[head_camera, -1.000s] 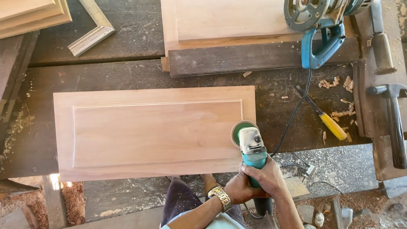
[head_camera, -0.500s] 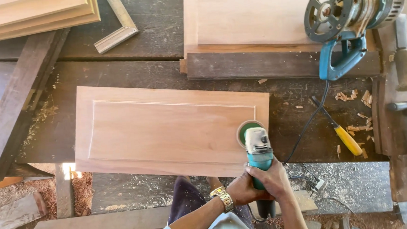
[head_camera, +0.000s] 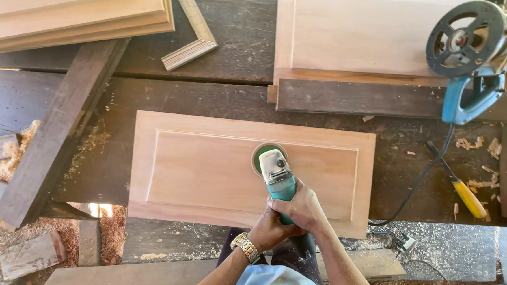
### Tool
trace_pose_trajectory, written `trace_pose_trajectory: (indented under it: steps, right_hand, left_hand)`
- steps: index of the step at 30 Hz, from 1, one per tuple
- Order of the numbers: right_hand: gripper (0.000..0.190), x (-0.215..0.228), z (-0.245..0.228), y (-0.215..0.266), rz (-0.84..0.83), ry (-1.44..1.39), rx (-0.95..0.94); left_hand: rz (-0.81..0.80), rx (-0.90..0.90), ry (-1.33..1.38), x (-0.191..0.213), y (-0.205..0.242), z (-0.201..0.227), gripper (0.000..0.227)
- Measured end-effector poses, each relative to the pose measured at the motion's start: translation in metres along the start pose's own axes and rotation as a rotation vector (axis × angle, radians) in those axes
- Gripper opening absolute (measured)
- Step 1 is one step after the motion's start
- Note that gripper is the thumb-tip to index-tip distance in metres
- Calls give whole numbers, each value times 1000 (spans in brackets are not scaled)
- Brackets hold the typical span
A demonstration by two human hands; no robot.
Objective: Sanding the surface of a decorative wooden panel using a handheld power sander on a workbench.
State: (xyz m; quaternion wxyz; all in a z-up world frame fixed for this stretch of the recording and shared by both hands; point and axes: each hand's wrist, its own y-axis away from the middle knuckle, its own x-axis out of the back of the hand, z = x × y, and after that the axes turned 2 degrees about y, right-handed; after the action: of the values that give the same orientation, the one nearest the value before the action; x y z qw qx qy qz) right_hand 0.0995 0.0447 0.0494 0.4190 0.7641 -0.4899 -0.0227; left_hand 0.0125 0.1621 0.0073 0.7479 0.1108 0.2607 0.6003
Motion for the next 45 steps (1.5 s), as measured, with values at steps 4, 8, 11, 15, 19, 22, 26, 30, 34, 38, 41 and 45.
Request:
trace_pose_trajectory:
  steps: [4, 8, 11, 15, 19, 22, 26, 30, 34, 38, 41, 45]
  right_hand:
    - [66, -17, -15, -10, -2, 43, 5]
    - [68, -25, -26, -14, -7, 89, -6]
    - [67, -25, -28, -16, -4, 88, -3]
    - [67, -17, -25, -16, 9, 84, -8]
    - [67, -3, -15, -15, 23, 79, -49]
    - [67, 9, -5, -14, 46, 66, -71]
    - [67, 27, 10, -13, 69, 12, -98]
    - [65, 47, 19, -10, 83, 1, -127]
    - [68, 64, 32, -7, 109, -1, -162]
    - [70, 80, 47, -5, 118, -74, -165]
    - [71, 92, 55, -3, 133, -90, -169]
    - [71, 104, 70, -4, 157, -82, -168]
  left_hand:
    - [-13, 17, 6, 24, 4, 9, 86]
    - [-9, 36, -46, 36, 4, 11, 84]
    - [-20, 37, -50, 39, 2, 10, 83]
    - [-31, 40, -73, 31, -5, 12, 85]
    - [-61, 58, -39, 17, -13, 13, 87]
    - [-92, 16, 27, 4, -22, 4, 86]
    - [-131, 55, 28, -16, -32, 12, 82]
    - [-162, 55, -10, -34, -44, 7, 82]
    - [-186, 52, 7, -53, -54, 5, 83]
    - [-246, 90, -44, -68, -65, 1, 75]
    - [-253, 120, -91, -80, -72, -1, 71]
    - [-275, 109, -103, -94, -79, 4, 63]
